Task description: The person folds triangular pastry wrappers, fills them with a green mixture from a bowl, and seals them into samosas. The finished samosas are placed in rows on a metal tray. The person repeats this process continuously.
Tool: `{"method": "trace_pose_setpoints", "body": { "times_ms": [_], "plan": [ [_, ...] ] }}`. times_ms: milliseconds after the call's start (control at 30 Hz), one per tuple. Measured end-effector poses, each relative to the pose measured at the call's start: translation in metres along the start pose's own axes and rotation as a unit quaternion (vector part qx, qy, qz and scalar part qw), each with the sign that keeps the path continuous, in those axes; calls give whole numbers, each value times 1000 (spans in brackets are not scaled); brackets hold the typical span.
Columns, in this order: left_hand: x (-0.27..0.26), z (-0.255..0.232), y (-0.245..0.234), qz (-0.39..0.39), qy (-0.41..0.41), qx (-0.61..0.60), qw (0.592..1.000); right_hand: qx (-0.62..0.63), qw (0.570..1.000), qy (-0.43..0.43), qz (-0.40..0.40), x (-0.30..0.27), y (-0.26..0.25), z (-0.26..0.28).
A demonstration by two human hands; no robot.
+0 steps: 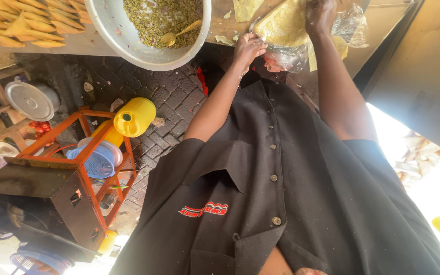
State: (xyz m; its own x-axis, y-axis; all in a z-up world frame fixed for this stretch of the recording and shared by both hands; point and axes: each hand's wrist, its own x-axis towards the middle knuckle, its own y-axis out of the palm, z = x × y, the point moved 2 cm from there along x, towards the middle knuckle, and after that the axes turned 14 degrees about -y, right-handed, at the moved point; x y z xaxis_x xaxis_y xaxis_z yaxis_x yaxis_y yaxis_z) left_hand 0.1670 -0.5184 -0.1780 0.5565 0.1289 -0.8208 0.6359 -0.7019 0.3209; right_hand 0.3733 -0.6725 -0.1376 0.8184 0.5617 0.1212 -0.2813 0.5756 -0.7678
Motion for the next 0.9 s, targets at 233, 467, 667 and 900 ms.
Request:
{"method": "trace_pose_setpoints", "body": {
  "times_ms": [233, 467, 667, 900],
  "plan": [
    [-16, -15, -5, -46, -42, 26, 998, -47, 974, -210, 75, -7, 7, 17],
    [-17, 2, 0, -30, -28, -131, 990, 133, 976, 6, 170, 20, 2, 23],
    [-25, 8, 5, 25, 18, -178, 984, 156, 955, 13, 253, 22, -4, 29],
    [-9, -9, -8, -30, 44, -79, 995, -8, 957, -247, 151, 28, -2, 28]
  ]
}}
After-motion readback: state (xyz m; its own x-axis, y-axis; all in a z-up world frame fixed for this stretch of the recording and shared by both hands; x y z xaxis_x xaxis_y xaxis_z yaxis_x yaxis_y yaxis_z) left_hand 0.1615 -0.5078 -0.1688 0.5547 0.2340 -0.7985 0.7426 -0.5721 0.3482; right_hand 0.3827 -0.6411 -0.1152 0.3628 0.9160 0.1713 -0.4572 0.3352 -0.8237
